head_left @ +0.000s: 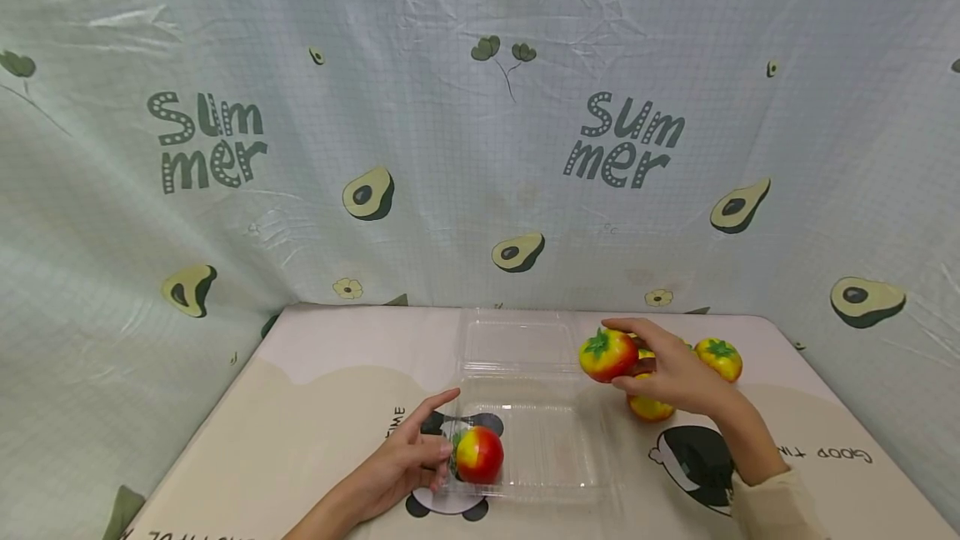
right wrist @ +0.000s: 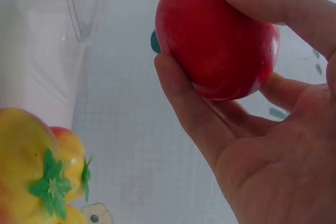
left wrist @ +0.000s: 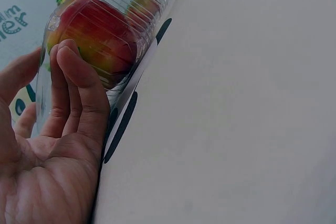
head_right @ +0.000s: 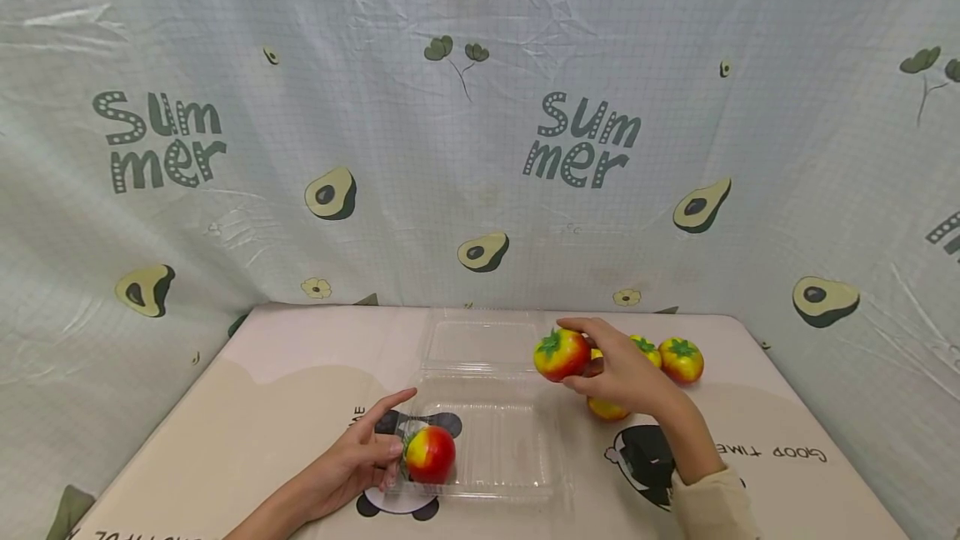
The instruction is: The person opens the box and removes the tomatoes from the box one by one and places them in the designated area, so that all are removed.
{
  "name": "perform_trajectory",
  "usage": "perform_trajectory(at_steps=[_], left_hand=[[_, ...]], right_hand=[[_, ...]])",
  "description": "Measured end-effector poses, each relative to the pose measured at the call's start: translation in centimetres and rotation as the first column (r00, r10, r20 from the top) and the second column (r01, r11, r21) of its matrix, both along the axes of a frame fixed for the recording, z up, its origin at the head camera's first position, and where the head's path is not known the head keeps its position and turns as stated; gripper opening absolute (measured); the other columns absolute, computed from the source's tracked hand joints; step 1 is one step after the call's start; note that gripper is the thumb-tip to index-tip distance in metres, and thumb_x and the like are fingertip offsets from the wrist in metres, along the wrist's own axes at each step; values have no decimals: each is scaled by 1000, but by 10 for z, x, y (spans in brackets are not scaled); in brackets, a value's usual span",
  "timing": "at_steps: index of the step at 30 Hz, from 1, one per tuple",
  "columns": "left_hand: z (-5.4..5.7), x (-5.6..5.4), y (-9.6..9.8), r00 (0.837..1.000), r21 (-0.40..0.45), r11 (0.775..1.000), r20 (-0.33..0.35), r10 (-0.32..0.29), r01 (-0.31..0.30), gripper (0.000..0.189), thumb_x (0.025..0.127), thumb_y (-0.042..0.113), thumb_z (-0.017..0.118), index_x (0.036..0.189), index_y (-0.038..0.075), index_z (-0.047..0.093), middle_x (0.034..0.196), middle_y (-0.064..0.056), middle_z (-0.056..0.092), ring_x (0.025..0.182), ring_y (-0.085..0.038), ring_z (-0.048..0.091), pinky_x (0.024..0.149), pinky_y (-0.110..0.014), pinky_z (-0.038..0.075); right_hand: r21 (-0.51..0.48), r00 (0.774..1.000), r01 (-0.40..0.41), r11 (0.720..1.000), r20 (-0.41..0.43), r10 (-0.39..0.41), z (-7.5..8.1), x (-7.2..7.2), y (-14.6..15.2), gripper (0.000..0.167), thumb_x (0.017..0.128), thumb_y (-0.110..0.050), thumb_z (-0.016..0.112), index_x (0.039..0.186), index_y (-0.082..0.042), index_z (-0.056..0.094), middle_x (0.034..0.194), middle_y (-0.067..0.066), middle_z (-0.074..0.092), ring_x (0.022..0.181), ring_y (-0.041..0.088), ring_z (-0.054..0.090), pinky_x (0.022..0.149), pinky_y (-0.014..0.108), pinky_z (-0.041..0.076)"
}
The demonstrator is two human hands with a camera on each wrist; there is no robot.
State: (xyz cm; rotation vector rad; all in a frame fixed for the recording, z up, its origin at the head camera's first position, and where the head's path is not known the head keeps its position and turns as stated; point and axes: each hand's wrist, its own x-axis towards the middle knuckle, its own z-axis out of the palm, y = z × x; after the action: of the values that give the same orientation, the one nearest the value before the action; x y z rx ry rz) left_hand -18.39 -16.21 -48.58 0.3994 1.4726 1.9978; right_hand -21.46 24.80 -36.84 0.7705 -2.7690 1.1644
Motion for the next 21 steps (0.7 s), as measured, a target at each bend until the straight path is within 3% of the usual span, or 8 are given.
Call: perform_trajectory(at_steps=[14,21], left_hand=[[1,-1,-1,1000,20,1000,-8,-11,11,80,103,9,56,166,28,10,79,4,64,67,-10,61,70,-21,56],[-1,0,-1,1000,17,1000,6,-11,11,79,103,9,56,165,30,11,79,4,64,67,-10,61,70,-21,56]], right_hand=[[21,1000,29,999,-1,-29,3,-2,8,69,85,-22,84,144,-8,51,144,18,56,125,40,60,93,40,61],[7,999,45,999,28,-45,1,-2,12,69,84,-20,85,141,-8,49,140,17,57,123,38,62,91,36,62]])
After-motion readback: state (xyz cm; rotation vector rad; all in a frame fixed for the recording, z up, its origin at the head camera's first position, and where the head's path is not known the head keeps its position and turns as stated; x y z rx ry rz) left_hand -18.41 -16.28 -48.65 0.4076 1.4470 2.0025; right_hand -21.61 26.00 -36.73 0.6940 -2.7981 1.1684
